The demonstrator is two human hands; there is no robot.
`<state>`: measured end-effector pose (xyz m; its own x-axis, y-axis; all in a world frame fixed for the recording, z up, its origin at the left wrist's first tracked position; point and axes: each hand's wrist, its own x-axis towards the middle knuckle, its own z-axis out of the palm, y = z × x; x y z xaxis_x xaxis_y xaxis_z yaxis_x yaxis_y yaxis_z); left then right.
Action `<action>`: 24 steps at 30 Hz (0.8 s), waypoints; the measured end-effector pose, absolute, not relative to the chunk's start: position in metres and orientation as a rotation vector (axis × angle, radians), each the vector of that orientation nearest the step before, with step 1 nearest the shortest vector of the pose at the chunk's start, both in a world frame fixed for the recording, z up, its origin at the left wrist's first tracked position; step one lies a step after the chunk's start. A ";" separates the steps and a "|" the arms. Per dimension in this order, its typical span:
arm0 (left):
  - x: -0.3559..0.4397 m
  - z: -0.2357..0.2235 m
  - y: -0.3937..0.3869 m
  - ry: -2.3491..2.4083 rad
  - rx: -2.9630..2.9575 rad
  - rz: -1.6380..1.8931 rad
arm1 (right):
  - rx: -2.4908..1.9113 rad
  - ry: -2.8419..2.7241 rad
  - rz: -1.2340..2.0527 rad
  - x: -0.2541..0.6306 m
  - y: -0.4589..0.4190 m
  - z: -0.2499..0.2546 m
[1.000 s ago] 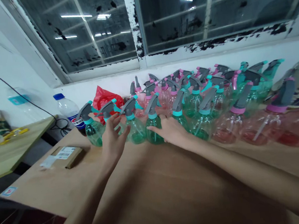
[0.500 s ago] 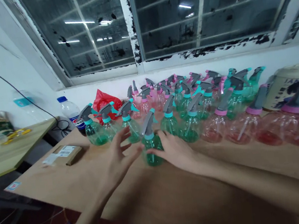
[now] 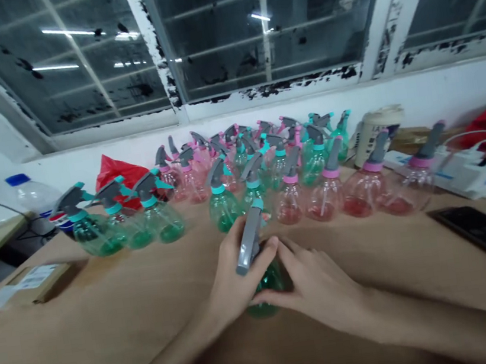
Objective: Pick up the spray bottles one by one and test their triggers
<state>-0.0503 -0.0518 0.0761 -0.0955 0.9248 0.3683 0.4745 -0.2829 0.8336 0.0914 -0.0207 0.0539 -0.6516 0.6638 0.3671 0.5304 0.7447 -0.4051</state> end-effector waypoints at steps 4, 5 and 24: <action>-0.022 0.070 -0.035 1.448 1.729 1.360 | -0.971 -2.446 0.206 0.121 -0.017 0.047; -0.016 0.070 -0.032 1.415 1.724 1.355 | -0.985 -2.449 0.192 0.127 -0.016 0.047; -0.021 0.075 -0.003 1.333 1.629 1.215 | -0.642 -2.592 0.310 0.195 0.057 -0.021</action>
